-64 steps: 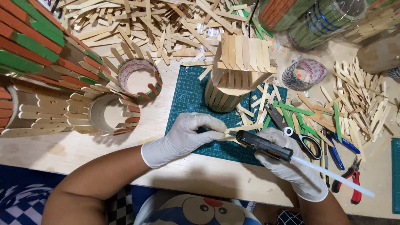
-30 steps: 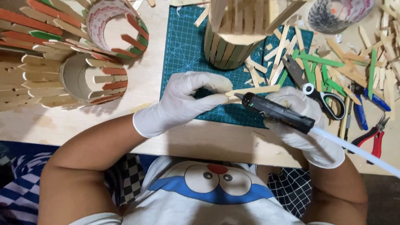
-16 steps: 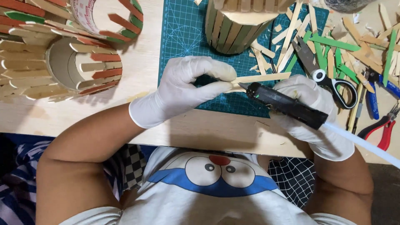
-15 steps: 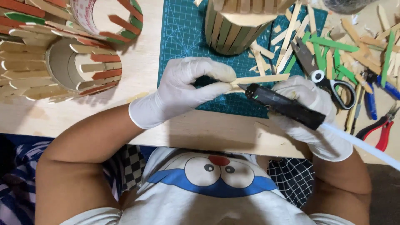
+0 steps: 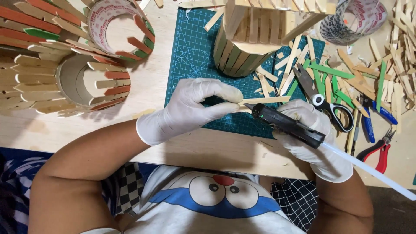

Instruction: The person is constructing a small wooden structure by cutting popsicle sticks to the required length and gluing them in place.

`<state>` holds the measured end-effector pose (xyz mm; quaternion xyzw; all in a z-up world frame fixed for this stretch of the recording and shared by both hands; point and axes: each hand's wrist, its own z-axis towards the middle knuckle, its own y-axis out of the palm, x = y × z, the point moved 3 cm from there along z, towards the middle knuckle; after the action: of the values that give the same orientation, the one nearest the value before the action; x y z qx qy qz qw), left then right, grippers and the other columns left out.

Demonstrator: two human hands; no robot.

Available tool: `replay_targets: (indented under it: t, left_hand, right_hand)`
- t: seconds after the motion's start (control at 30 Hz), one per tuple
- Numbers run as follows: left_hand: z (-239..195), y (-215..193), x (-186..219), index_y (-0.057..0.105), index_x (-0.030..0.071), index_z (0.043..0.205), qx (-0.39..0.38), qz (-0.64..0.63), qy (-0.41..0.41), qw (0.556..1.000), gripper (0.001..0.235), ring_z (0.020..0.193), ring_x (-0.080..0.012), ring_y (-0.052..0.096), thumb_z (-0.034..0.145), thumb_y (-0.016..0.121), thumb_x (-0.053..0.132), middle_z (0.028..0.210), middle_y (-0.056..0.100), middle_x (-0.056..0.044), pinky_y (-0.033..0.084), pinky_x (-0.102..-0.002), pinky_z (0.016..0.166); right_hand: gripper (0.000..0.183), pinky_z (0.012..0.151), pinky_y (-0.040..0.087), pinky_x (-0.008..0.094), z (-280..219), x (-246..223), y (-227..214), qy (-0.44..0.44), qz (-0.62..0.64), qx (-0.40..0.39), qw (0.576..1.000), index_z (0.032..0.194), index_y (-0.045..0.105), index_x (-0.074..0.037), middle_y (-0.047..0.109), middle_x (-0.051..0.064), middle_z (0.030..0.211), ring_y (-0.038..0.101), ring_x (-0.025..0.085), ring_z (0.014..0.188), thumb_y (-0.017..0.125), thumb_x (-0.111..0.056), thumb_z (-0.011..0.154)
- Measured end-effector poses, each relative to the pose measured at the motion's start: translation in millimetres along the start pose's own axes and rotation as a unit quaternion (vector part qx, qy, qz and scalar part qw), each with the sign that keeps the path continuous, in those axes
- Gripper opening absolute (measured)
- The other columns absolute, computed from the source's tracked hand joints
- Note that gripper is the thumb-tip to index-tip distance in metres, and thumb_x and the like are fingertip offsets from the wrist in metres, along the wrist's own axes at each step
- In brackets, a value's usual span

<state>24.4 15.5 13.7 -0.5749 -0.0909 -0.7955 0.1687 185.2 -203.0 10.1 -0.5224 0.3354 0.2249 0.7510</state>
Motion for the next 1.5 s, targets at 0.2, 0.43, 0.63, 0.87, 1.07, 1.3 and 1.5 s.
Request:
replay_targets:
  t: [0.2, 0.43, 0.63, 0.87, 1.07, 1.3, 1.5]
  left_hand:
    - [0.1, 0.3, -0.5, 0.071, 0.008, 0.103, -0.01, 0.009, 0.0, 1.0, 0.012, 0.095, -0.017, 0.077, 0.093, 0.079, 0.008, 0.102, 0.077, -0.006, 0.063, -0.025, 0.092]
    - [0.1, 0.8, 0.9, 0.072, 0.007, 0.102, -0.01, 0.018, 0.004, 1.0, 0.011, 0.095, -0.0167, 0.077, 0.093, 0.078, 0.009, 0.102, 0.077, -0.007, 0.063, -0.025, 0.091]
    - [0.4, 3.3, -10.5, 0.078, 0.009, 0.098, 0.021, -0.076, -0.025, 0.997, 0.01, 0.087, -0.0191, 0.078, 0.089, 0.081, 0.008, 0.095, 0.08, -0.008, 0.06, -0.03, 0.083]
    - [-3.7, 2.3, -17.6, 0.077, 0.018, 0.104, -0.02, 0.063, -0.085, 0.994, 0.016, 0.102, -0.0101, 0.076, 0.09, 0.079, 0.025, 0.106, 0.079, 0.002, 0.059, -0.02, 0.098]
    - [-7.3, 3.7, -18.5, 0.075, 0.017, 0.103, -0.007, 0.058, -0.03, 0.998, 0.015, 0.097, -0.0116, 0.077, 0.089, 0.08, 0.022, 0.103, 0.079, 0.002, 0.06, -0.021, 0.094]
    - [-10.1, 3.4, -23.6, 0.076, 0.015, 0.103, 0.002, 0.072, -0.006, 0.997, 0.016, 0.099, -0.0129, 0.077, 0.088, 0.081, 0.021, 0.105, 0.078, -0.001, 0.061, -0.021, 0.094]
    - [-4.9, 2.5, -16.5, 0.074, 0.012, 0.103, -0.024, 0.034, -0.012, 0.999, 0.015, 0.097, -0.0164, 0.077, 0.092, 0.076, 0.022, 0.104, 0.079, -0.005, 0.059, -0.026, 0.091]
  right_hand:
    - [0.016, 0.072, 0.057, 0.029, -1.1, -4.5, -0.4, 0.003, -0.028, 0.004, 1.0, 0.085, 0.061, -0.006, 0.07, 0.011, 0.092, 0.07, 0.024, 0.084, 0.075, -0.015, 0.086]
    - [0.02, 0.07, 0.056, 0.032, 1.3, -9.6, 1.1, 0.008, -0.013, -0.003, 1.0, 0.09, 0.062, -0.003, 0.069, 0.012, 0.092, 0.067, 0.026, 0.079, 0.066, -0.022, 0.093]
    - [0.018, 0.067, 0.06, 0.037, 6.0, 19.6, -11.4, -0.047, 0.083, -0.053, 0.994, 0.079, 0.065, -0.004, 0.074, 0.011, 0.082, 0.072, 0.03, 0.073, 0.076, -0.019, 0.082]
    - [0.035, 0.059, 0.043, 0.034, 16.2, -18.7, 7.2, 0.015, 0.105, 0.048, 0.993, 0.061, 0.045, -0.011, 0.046, 0.002, 0.058, 0.047, 0.019, 0.051, 0.072, -0.011, 0.082]
    - [0.02, 0.067, 0.053, 0.021, -9.2, 0.9, 7.0, 0.083, 0.142, 0.035, 0.986, 0.091, 0.068, -0.004, 0.07, 0.01, 0.089, 0.069, 0.017, 0.079, 0.082, -0.005, 0.077]
    - [0.031, 0.073, 0.054, 0.032, -8.2, 24.7, 7.6, 0.108, -0.065, -0.074, 0.989, 0.093, 0.072, -0.018, 0.072, 0.001, 0.09, 0.071, 0.022, 0.08, 0.068, -0.047, 0.083]
    - [0.025, 0.084, 0.057, 0.032, -13.2, 18.7, 3.7, 0.064, -0.03, -0.056, 0.996, 0.096, 0.071, -0.015, 0.076, 0.001, 0.097, 0.073, 0.022, 0.089, 0.075, -0.035, 0.082]
